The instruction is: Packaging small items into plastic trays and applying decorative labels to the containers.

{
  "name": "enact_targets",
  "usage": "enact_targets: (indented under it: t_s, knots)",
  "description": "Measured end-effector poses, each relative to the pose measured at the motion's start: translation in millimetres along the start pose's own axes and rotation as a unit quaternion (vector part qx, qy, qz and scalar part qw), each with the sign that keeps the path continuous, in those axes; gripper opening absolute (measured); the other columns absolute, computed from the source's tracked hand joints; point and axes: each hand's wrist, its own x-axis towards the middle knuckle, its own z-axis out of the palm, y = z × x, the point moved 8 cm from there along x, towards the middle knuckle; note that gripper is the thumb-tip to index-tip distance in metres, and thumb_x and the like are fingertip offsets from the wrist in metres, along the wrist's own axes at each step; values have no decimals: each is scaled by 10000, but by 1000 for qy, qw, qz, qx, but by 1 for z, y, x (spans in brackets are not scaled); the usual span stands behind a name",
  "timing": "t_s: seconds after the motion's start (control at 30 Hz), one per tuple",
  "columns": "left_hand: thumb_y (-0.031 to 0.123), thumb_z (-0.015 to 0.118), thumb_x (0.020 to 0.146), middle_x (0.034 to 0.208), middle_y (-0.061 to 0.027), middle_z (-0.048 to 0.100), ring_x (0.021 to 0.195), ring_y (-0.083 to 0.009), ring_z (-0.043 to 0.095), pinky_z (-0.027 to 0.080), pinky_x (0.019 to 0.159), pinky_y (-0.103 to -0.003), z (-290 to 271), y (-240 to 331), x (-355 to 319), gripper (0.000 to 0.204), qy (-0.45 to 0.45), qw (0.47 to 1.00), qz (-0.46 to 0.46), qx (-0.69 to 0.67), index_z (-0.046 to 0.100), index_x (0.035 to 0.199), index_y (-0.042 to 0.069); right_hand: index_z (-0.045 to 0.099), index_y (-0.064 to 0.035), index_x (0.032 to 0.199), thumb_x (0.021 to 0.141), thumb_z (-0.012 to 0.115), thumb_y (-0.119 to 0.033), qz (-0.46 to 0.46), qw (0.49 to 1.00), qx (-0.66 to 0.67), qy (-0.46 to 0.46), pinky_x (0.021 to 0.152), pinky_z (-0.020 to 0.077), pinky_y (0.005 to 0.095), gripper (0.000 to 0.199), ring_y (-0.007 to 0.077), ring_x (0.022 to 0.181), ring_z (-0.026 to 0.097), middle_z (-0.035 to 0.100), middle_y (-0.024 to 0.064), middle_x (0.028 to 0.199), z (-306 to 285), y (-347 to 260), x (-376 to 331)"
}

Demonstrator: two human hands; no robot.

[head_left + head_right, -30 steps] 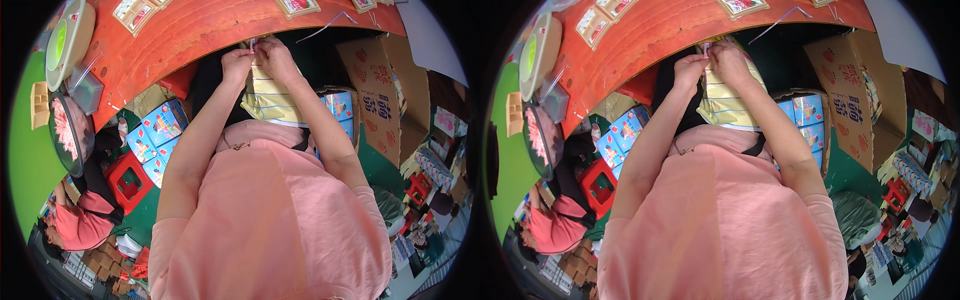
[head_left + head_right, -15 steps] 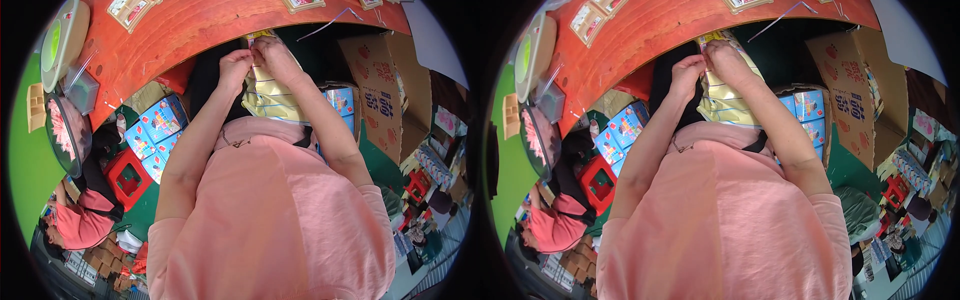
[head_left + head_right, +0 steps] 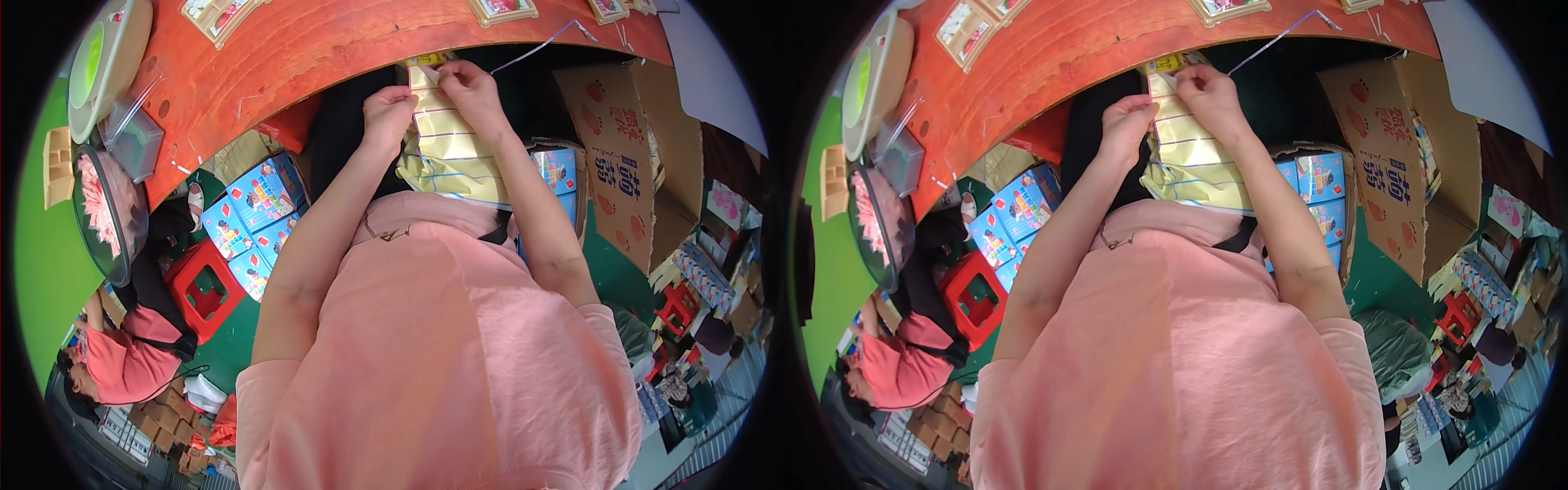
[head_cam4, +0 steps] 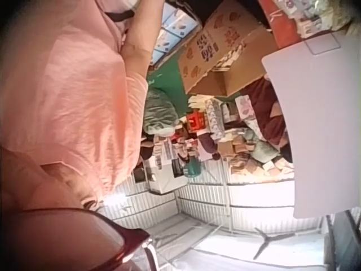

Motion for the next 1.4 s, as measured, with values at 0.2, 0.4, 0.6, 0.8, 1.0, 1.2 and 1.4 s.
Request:
enact_targets:
  t_s: [0.2, 0.4, 0.6, 0.8, 1.0, 1.2, 1.4]
  knots:
    - [41, 714, 824, 810, -104, 701, 713, -189, 686, 528, 649, -299, -16, 15, 19, 284, 74, 966, 155, 193, 640, 1069, -84, 653, 13, 959, 925, 617, -48, 87, 811, 533, 224, 684, 553, 281, 78, 161, 748, 629, 643, 71, 832, -113, 61, -21]
    - [134, 739, 841, 1130, -197, 639, 905, -352, 672, 531, 733, -430, 28, 101, -72, 182, 47, 776, 308, 548, 626, 905, 7, 590, 45, 1114, 949, 559, -47, -103, 814, 473, 322, 707, 456, 291, 191, 140, 833, 538, 612, 73, 982, -261, 6, -106]
    - [202, 730, 916, 1159, -104, 611, 911, -154, 623, 514, 720, -240, 100, 169, -160, 407, -249, 917, 306, 56, 613, 1231, -28, 605, -36, 892, 885, 658, 5, -256, 929, -109, 245, 742, 492, 310, 68, 163, 825, 574, 617, 63, 926, -146, -180, -120]
    - [133, 602, 1003, 995, -62, 684, 858, -109, 640, 516, 742, -237, 39, 210, -136, 230, -56, 958, 262, -104, 651, 1171, -15, 628, 17, 996, 783, 706, 29, -462, 876, -104, 92, 799, 522, 412, 227, 362, 906, 633, 637, 159, 1011, -41, -257, -62]
    - [148, 620, 991, 843, -30, 699, 691, -75, 601, 460, 632, -192, -57, 267, -124, 134, 74, 940, 287, -167, 670, 1038, 32, 634, -29, 1092, 858, 686, -83, -395, 868, -267, 139, 961, 437, 431, 246, 327, 1154, 550, 602, 130, 1183, -52, -249, 35]
    - [78, 672, 946, 918, -42, 694, 707, -77, 603, 487, 648, -199, -121, 288, -135, 97, 106, 918, 326, -201, 658, 1029, 29, 649, -68, 1111, 887, 673, -164, -346, 813, -437, 169, 994, 363, 495, 244, 329, 1184, 507, 582, 128, 1217, -65, -220, 70]
    - [79, 692, 931, 858, -31, 691, 651, -73, 585, 446, 583, -191, -183, 281, -139, 114, 167, 914, 309, -204, 662, 1027, 25, 662, -24, 1066, 892, 651, -81, -439, 847, -274, 123, 928, 437, 448, 184, 344, 1078, 574, 616, 149, 1143, 7, -273, 91]
